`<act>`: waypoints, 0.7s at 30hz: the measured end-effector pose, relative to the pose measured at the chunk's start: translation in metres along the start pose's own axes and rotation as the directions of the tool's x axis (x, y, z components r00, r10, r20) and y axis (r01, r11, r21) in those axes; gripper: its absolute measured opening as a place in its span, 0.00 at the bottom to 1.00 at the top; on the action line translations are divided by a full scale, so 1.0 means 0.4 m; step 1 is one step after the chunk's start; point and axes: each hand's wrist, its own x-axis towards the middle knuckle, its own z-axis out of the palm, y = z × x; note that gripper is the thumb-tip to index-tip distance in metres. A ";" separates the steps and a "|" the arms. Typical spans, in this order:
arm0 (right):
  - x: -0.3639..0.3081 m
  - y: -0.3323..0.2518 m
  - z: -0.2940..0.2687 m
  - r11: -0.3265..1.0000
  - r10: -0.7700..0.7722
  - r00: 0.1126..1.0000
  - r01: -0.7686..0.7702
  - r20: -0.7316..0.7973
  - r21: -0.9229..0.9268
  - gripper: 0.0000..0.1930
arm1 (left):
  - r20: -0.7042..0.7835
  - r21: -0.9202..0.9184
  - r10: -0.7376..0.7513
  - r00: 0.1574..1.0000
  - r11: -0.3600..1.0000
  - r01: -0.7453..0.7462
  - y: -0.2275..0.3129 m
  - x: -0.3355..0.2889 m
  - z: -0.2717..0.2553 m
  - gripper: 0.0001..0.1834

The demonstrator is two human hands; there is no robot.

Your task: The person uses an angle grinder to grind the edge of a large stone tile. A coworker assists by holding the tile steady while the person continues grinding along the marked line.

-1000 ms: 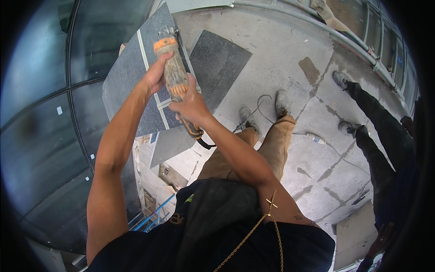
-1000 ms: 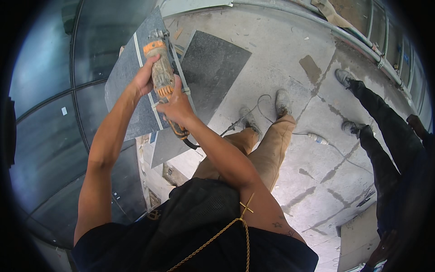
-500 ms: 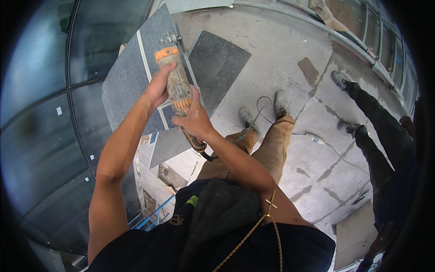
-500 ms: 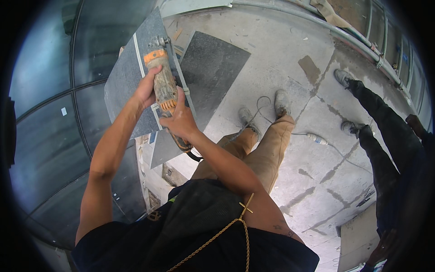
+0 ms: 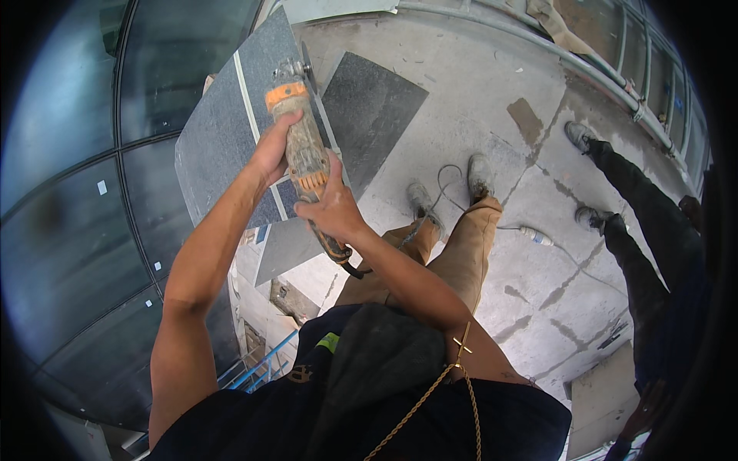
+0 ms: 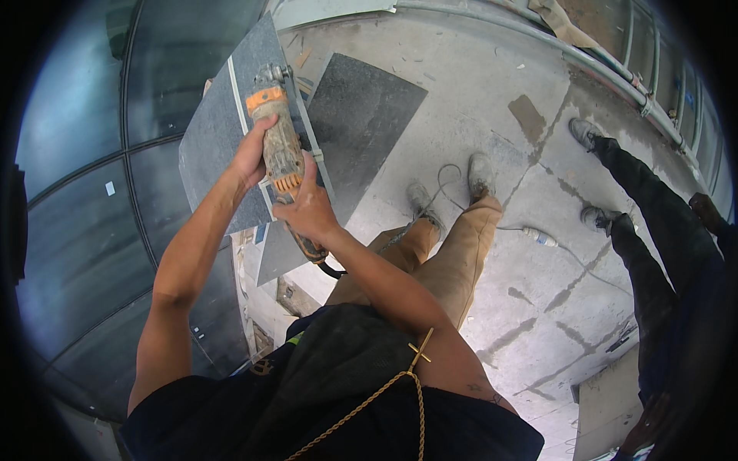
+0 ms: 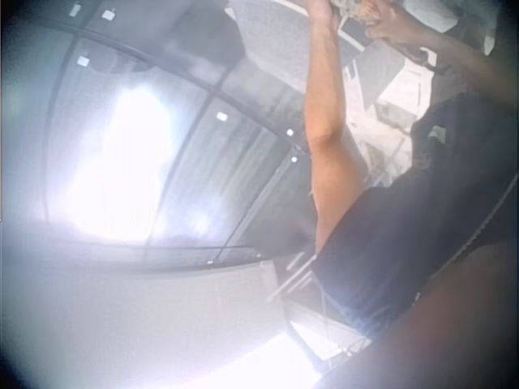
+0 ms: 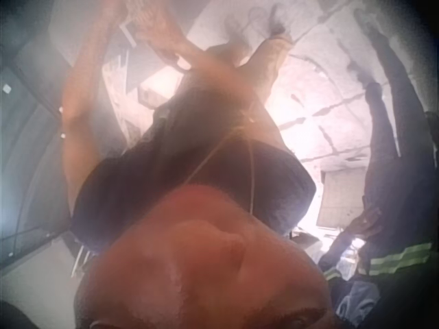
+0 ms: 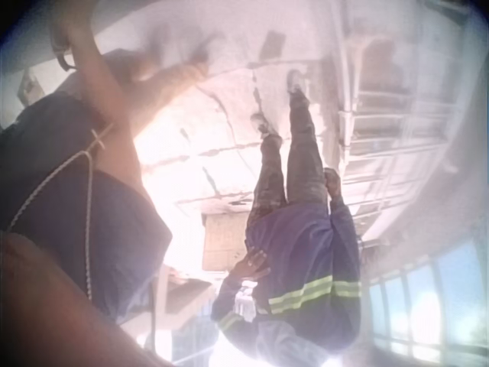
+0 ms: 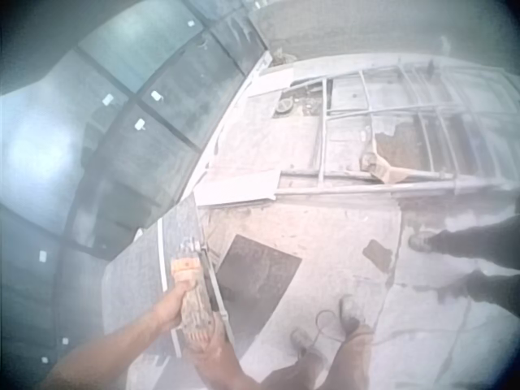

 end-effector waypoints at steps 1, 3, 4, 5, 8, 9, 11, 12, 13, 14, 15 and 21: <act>0.009 0.016 0.004 0.999 -0.049 0.999 0.049 -0.016 -0.012 0.57 | 0.003 0.009 -0.007 1.000 1.000 0.007 0.001 0.007 -0.006 0.41; 0.031 0.032 0.008 0.996 -0.086 0.996 0.084 -0.027 -0.043 0.57 | 0.008 0.024 -0.025 1.000 0.999 0.024 0.006 0.021 -0.021 0.42; 0.040 0.040 0.008 0.994 -0.096 0.995 0.094 -0.029 -0.058 0.57 | 0.007 0.034 -0.023 1.000 0.999 0.023 0.005 0.027 -0.025 0.42; 0.048 0.041 0.008 0.992 -0.106 0.994 0.104 -0.032 -0.074 0.57 | 0.007 0.044 -0.021 1.000 0.999 0.020 0.011 0.029 -0.023 0.43; 0.064 0.030 0.004 0.992 -0.093 0.995 0.091 -0.021 -0.088 0.57 | 0.029 0.063 -0.020 0.999 0.998 0.018 0.017 0.051 -0.037 0.45; 0.069 0.018 0.003 0.995 -0.075 0.997 0.074 -0.011 -0.071 0.57 | 0.039 0.068 -0.021 0.999 0.998 0.018 0.018 0.058 -0.046 0.45; 0.074 -0.006 0.000 0.998 -0.049 0.999 0.049 0.000 -0.038 0.57 | 0.038 0.074 -0.034 0.999 0.997 0.031 0.027 0.074 -0.052 0.46; 0.077 -0.019 0.000 0.999 -0.040 0.999 0.040 0.001 -0.023 0.57 | 0.041 0.078 -0.037 0.998 0.996 0.034 0.037 0.082 -0.051 0.46; 0.081 -0.029 -0.001 0.999 -0.031 1.000 0.031 0.001 -0.008 0.57 | 0.037 0.082 -0.033 0.999 0.996 0.030 0.043 0.087 -0.052 0.46; 0.087 -0.034 0.001 1.000 -0.020 1.000 0.020 0.001 -0.007 0.57 | 0.032 0.087 -0.033 0.999 0.996 0.030 0.045 0.088 -0.054 0.46; 0.093 -0.040 0.003 1.000 -0.009 1.000 0.009 0.001 -0.006 0.57 | 0.028 0.091 -0.032 0.999 0.995 0.030 0.048 0.090 -0.055 0.46; 0.091 -0.051 0.000 1.000 0.005 1.000 -0.005 0.014 -0.011 0.57 | 0.058 0.090 -0.054 0.997 0.995 0.049 0.055 0.087 -0.056 0.46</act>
